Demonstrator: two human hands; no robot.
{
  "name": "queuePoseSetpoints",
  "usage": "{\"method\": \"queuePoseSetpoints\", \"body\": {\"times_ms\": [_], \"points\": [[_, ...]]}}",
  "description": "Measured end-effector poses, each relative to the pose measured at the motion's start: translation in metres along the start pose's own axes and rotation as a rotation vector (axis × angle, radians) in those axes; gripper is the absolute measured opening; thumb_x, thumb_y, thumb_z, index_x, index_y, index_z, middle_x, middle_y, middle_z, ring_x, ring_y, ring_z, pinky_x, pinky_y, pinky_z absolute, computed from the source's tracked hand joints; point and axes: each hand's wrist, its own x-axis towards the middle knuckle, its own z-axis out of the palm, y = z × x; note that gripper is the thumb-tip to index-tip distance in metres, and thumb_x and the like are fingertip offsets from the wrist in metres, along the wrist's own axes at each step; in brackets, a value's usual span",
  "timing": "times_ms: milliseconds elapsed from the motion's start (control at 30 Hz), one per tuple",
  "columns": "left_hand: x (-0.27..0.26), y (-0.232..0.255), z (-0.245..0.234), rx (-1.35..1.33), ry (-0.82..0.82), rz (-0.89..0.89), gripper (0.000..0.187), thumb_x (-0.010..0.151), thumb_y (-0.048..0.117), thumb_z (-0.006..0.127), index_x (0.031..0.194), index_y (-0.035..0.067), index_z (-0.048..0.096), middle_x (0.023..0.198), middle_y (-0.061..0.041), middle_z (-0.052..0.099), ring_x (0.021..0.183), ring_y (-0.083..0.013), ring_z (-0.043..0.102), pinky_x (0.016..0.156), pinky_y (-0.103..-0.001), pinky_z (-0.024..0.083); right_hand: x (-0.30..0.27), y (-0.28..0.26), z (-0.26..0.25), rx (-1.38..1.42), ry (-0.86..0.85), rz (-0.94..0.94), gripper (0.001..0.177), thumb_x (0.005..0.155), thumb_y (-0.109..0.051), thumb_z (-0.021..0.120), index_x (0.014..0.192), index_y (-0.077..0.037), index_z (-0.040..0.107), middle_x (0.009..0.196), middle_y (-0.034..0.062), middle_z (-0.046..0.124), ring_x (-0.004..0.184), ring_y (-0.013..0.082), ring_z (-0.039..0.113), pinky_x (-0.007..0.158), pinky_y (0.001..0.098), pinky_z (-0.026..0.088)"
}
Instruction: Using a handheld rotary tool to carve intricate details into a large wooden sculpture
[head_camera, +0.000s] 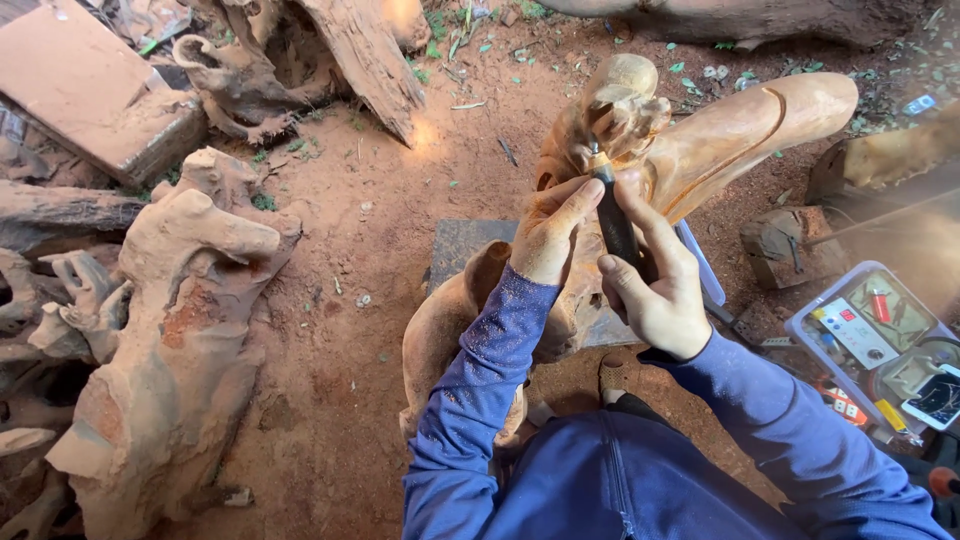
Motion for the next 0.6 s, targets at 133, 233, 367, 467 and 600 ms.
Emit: {"method": "queuePoseSetpoints", "body": {"times_ms": [133, 233, 367, 467, 600], "points": [[-0.01, 0.032, 0.019, -0.046, -0.027, 0.016, 0.017, 0.098, 0.01, 0.07, 0.109, -0.002, 0.076, 0.105, -0.015, 0.073, 0.11, -0.0193, 0.063, 0.107, -0.042, 0.049, 0.001, -0.014, 0.007, -0.026, 0.031, -0.052, 0.062, 0.099, 0.007, 0.054, 0.158, -0.001, 0.036, 0.075, 0.0098, 0.057, 0.051, 0.014, 0.058, 0.041, 0.0249, 0.049], [-0.009, 0.037, 0.02, -0.024, -0.052, 0.049, 0.016, 0.097, 0.009, 0.071, 0.107, -0.002, 0.077, 0.103, -0.017, 0.073, 0.107, -0.0195, 0.064, 0.105, -0.04, 0.051, 0.001, -0.015, 0.011, -0.01, 0.051, -0.065, 0.062, 0.098, 0.007, 0.055, 0.157, 0.0, 0.036, 0.075, 0.0106, 0.058, 0.051, 0.0144, 0.059, 0.041, 0.025, 0.049], [-0.01, 0.046, 0.026, -0.004, -0.074, 0.046, 0.016, 0.096, 0.009, 0.071, 0.107, -0.001, 0.076, 0.105, -0.012, 0.072, 0.11, -0.0169, 0.061, 0.107, -0.039, 0.049, -0.005, -0.014, 0.012, 0.015, 0.077, -0.085, 0.063, 0.097, 0.007, 0.057, 0.156, 0.0, 0.037, 0.074, 0.0117, 0.059, 0.05, 0.015, 0.061, 0.04, 0.0252, 0.05], [-0.006, 0.056, 0.032, 0.152, -0.11, 0.078, 0.015, 0.096, 0.013, 0.072, 0.104, 0.002, 0.077, 0.101, -0.01, 0.071, 0.106, -0.0164, 0.06, 0.107, -0.038, 0.048, -0.009, -0.007, 0.009, 0.049, 0.094, -0.119, 0.061, 0.099, 0.004, 0.057, 0.157, -0.001, 0.038, 0.078, 0.0089, 0.059, 0.055, 0.0126, 0.061, 0.045, 0.0243, 0.051], [-0.001, 0.048, 0.026, 0.25, -0.135, 0.084, 0.016, 0.097, 0.016, 0.069, 0.104, 0.005, 0.078, 0.101, -0.009, 0.071, 0.106, -0.0162, 0.06, 0.106, -0.036, 0.048, -0.009, -0.01, 0.009, 0.072, 0.109, -0.134, 0.062, 0.098, 0.006, 0.056, 0.157, -0.001, 0.037, 0.082, 0.0104, 0.06, 0.053, 0.0126, 0.059, 0.044, 0.0252, 0.05]]}}
